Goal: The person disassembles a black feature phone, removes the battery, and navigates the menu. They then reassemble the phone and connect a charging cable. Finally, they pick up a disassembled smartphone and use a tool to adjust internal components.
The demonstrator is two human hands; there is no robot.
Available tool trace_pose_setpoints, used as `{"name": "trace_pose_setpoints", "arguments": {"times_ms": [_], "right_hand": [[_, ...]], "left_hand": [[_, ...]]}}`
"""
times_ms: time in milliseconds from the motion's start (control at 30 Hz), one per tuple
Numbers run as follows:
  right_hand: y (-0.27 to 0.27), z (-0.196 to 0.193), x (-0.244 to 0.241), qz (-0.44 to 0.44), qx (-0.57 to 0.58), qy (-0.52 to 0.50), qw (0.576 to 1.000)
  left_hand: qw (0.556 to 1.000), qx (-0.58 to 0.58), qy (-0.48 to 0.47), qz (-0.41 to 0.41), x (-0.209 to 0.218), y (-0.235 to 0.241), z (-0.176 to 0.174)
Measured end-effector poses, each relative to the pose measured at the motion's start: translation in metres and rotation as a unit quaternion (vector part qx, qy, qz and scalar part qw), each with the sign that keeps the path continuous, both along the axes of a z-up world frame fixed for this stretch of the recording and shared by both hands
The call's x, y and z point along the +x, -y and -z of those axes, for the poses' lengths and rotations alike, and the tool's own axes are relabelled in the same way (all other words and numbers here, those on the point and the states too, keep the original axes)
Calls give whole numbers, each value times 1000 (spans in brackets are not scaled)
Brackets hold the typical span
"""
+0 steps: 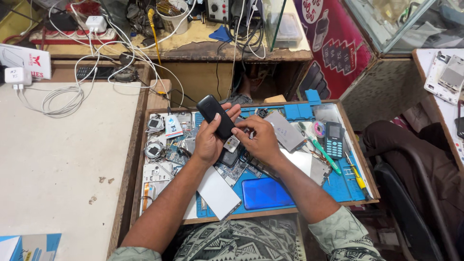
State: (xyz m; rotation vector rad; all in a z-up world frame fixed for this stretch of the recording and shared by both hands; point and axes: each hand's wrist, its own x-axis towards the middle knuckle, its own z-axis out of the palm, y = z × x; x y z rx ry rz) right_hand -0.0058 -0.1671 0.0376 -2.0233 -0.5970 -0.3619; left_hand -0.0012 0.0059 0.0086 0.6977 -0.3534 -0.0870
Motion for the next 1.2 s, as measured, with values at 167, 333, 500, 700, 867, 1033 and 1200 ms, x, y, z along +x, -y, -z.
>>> {"name": "trace_pose_setpoints", "arguments": {"times_ms": [167, 333, 500, 700, 867, 1033, 1200], "right_hand": [[2, 8, 7, -54, 82, -68, 993], [4, 10, 7, -54, 69, -75, 993], [3, 10, 7, -72, 54, -74, 993], [2, 7, 5, -65, 19, -61, 996], [3, 1, 3, -100, 20, -41, 994], [2, 2, 1, -114, 16, -38, 993], [7, 16, 7, -120, 77, -64, 988]], "left_hand": [[999, 32, 9, 11, -3, -1, -8], [999, 32, 24, 19, -5, -2, -10], [999, 20, 34, -3, -1, -8, -9], [996, -20, -41, -76, 9, -14, -6], [997, -21, -21, -73, 8, -13, -1], [997, -29, -13, -72, 5, -14, -6], [998, 4, 1, -63, 4, -12, -6]]}}
